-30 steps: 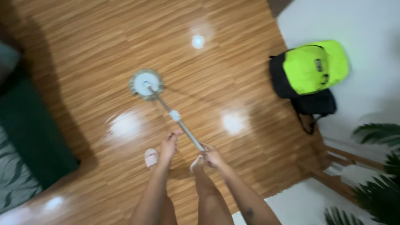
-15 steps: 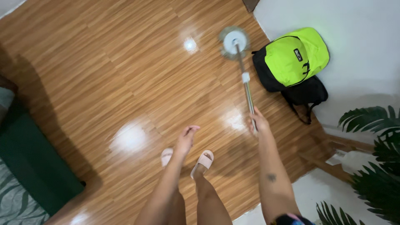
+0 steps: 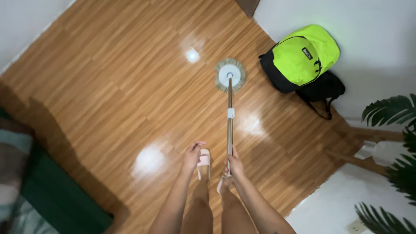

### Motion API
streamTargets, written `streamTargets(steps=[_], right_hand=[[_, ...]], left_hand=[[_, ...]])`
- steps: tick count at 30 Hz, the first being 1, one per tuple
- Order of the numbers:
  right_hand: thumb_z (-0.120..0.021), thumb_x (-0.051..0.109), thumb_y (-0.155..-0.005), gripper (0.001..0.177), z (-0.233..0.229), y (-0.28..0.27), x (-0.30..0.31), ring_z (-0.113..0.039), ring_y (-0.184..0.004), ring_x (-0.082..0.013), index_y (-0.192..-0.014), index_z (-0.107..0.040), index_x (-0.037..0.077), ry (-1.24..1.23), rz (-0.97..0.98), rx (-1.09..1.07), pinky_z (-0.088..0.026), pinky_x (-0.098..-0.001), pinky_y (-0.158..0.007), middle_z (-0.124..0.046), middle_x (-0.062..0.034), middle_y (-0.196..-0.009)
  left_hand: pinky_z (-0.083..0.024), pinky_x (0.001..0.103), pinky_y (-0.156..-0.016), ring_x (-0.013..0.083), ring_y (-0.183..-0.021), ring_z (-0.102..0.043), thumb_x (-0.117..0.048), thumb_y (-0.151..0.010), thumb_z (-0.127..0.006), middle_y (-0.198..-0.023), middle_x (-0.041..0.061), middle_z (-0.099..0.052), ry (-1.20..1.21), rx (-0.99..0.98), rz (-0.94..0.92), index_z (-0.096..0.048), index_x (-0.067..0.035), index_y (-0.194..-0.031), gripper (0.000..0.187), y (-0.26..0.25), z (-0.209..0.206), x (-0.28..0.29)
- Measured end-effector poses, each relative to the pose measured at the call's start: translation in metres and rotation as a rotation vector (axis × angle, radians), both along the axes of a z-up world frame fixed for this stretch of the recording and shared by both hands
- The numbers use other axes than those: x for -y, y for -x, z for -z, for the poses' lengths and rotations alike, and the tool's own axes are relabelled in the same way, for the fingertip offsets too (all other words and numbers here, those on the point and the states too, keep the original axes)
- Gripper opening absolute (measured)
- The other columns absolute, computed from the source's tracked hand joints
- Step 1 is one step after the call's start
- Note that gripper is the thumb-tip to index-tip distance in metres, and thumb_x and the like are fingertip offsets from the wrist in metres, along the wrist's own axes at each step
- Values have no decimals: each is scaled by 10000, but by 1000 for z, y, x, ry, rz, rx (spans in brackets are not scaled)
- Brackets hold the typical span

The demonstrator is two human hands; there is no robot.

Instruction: The person mops a wood-patterned floor using a spinning mop, moving a backpack out of the way, and then cleans the mop in a bucket.

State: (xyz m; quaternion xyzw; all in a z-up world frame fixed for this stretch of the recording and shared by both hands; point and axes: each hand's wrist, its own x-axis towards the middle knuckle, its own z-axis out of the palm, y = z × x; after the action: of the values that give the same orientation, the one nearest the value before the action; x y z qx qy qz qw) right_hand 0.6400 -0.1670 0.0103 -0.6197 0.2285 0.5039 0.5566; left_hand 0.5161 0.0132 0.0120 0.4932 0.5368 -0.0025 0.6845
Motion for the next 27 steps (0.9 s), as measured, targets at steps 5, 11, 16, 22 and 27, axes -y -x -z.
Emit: streamTargets(steps=[5,11,16,22,27], right_hand=[[-483,147,-1003,636,9,-46,-48,-452,-366,-144,-1586,-325,345,-31,62,48,-389,-305,-297,-507,-22,-596],[-436,162,-1030,557,60,-181,-124,-487,-414,-153,-1551,-347,338,-121,90,88,-410,-309,-326,-539,-36,-617],[-435,145,-1011,644,59,-201,-107,-467,-394,-117,-1579,-306,419,-103,95,-30,-410,-279,-347,-527,-21,-599],[-472,145,-998,658,54,-102,-10,-451,-361,-135,-1587,-318,394,-4,7,121,-366,-313,-294,-528,-20,-578],[-605,171,-950,668,2,-4,96,-430,-351,-116,-1579,-420,298,21,131,97,-350,-287,-292,-523,-4,-579]], left_hand=[[-353,249,-456,58,-495,-375,-303,-1031,-561,-597,-78,-397,-57,115,23,-748,-130,-1119,270,1,-16,-62],[-354,254,-464,69,-487,-365,-304,-1030,-570,-593,-65,-398,-10,83,-22,-740,-104,-1122,278,24,-19,-103],[-387,258,-474,70,-483,-386,-316,-1008,-578,-574,-55,-404,-11,-30,89,-746,-128,-1104,270,35,-19,-93],[-371,256,-470,64,-483,-384,-299,-1011,-602,-570,-65,-421,13,-3,231,-747,-120,-1104,249,12,-14,-64],[-321,251,-432,57,-473,-371,-279,-1024,-546,-584,-78,-422,-22,167,381,-741,-112,-1099,267,-29,-9,-34]])
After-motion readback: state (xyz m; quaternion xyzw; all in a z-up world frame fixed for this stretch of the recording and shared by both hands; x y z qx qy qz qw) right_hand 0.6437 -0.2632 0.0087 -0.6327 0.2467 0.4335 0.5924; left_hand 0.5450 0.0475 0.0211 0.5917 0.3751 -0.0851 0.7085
